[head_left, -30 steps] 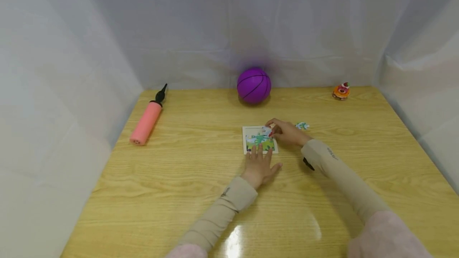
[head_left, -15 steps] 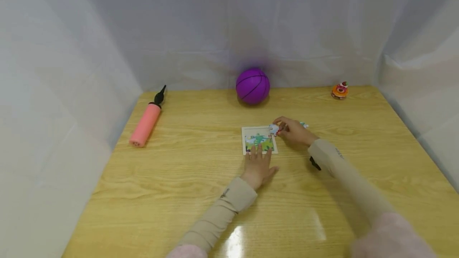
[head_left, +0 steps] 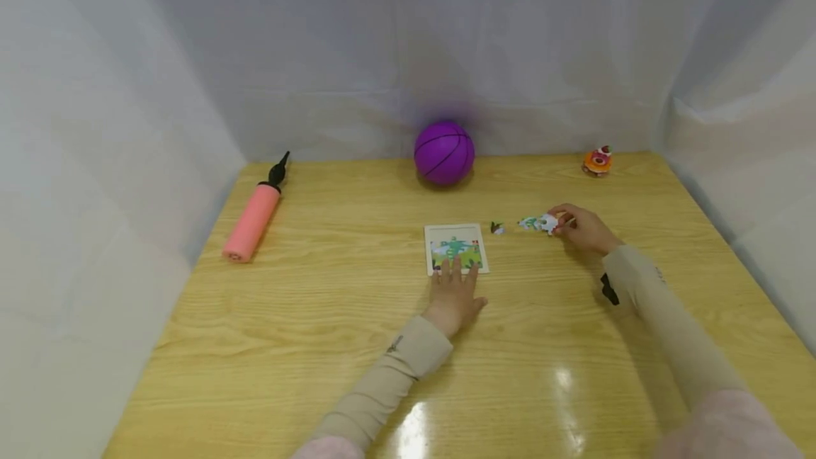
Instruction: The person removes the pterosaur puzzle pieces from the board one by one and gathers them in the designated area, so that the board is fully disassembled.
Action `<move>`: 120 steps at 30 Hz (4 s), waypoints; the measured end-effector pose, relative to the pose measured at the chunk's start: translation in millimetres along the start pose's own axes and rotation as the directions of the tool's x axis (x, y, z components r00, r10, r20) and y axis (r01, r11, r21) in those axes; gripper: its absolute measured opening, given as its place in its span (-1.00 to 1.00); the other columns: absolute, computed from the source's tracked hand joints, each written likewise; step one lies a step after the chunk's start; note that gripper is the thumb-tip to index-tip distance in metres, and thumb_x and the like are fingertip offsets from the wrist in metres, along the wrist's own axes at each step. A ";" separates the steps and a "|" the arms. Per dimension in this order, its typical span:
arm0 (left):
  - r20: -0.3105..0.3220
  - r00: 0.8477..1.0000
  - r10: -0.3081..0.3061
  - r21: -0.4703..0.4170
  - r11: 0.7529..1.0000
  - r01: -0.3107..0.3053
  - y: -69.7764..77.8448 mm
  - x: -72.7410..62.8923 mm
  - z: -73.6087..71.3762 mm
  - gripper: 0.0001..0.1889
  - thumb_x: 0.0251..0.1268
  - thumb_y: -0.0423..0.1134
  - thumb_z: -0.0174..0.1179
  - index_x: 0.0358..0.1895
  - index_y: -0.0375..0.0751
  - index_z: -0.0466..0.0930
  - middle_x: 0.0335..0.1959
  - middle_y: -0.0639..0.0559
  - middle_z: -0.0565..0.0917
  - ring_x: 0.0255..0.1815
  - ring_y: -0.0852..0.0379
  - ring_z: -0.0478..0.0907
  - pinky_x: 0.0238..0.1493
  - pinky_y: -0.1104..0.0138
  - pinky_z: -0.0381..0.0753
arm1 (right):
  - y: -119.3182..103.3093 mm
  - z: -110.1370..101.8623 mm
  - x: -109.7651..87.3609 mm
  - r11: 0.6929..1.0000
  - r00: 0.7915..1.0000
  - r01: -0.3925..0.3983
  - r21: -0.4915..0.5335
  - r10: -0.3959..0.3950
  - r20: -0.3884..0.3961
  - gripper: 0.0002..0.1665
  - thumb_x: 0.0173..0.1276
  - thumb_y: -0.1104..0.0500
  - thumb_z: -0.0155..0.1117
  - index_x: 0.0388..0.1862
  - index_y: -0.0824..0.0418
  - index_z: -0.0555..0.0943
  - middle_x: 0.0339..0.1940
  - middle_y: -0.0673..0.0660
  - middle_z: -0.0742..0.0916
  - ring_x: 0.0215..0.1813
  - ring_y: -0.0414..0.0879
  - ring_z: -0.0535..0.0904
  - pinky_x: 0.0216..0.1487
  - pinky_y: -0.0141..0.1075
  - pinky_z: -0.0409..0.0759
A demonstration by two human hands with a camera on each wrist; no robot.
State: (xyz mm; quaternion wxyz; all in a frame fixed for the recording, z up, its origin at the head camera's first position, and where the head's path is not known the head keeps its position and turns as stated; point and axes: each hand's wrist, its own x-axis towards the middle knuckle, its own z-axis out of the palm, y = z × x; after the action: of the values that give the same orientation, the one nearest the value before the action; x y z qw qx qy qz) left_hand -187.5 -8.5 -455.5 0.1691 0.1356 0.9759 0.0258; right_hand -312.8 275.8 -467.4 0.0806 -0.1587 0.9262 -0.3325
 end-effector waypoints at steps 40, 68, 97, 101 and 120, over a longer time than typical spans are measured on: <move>-0.003 1.000 -0.004 0.018 1.000 0.004 0.1 -2.1 -2.2 -0.29 0.47 0.21 -0.10 0.56 0.02 0.02 0.59 -0.18 0.04 0.59 -0.16 0.00 0.55 0.03 0.14 | -73.9 47.0 17.5 0.982 0.976 0.149 0.118 -0.166 0.144 -0.61 0.45 0.34 0.10 0.21 0.48 0.48 -0.06 0.40 0.62 -0.09 0.14 0.58 -0.17 -0.31 0.60; -0.007 0.997 -0.080 0.025 0.996 0.080 -8.8 -8.5 0.0 -0.22 0.42 0.30 -0.12 0.57 0.00 0.00 0.60 -0.15 0.03 0.59 -0.17 0.02 0.52 0.02 0.19 | -130.8 93.8 50.1 0.981 0.916 0.189 0.042 -0.191 0.352 -0.46 0.31 0.51 0.01 0.27 0.34 0.51 -0.22 0.24 0.64 -0.30 -0.12 0.47 -0.26 -0.40 0.54; 0.034 0.995 -0.089 -0.009 0.996 0.089 -8.7 -9.0 -2.6 -0.22 0.43 0.28 -0.11 0.58 0.02 -0.04 0.61 -0.12 0.00 0.61 -0.14 -0.04 0.53 0.02 0.18 | -132.9 99.9 39.7 0.973 0.960 0.120 0.196 -0.164 0.228 -0.76 0.46 0.30 0.13 0.07 0.23 0.52 -0.12 0.29 0.73 -0.08 0.06 0.66 -0.10 -0.20 0.64; 0.051 0.995 -0.090 -0.016 0.996 0.091 -8.9 -8.4 -2.8 -0.21 0.43 0.29 -0.12 0.58 0.03 -0.07 0.61 -0.12 -0.03 0.61 -0.15 -0.07 0.53 0.02 0.16 | -132.1 101.0 40.3 0.970 0.962 0.135 0.203 -0.178 0.206 -0.78 0.45 0.32 0.13 0.05 0.24 0.53 -0.12 0.30 0.73 -0.07 0.08 0.67 -0.08 -0.18 0.65; 0.025 0.996 -0.090 -0.043 0.995 0.091 -9.6 -8.4 -1.7 -0.20 0.42 0.27 -0.09 0.58 0.01 -0.07 0.61 -0.14 -0.02 0.61 -0.17 -0.06 0.54 0.02 0.14 | -84.3 57.0 21.4 0.973 0.988 0.081 0.217 -0.107 0.109 -0.74 0.46 0.31 0.12 0.09 0.33 0.54 -0.03 0.36 0.69 0.00 0.17 0.64 -0.02 -0.14 0.62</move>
State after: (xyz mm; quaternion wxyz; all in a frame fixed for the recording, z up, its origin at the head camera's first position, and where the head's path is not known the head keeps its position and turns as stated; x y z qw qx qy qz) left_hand -182.9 -20.0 -452.1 0.1845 0.0880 0.9781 0.0381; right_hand -298.0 173.3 -457.8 0.1366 -0.2124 0.8704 -0.4226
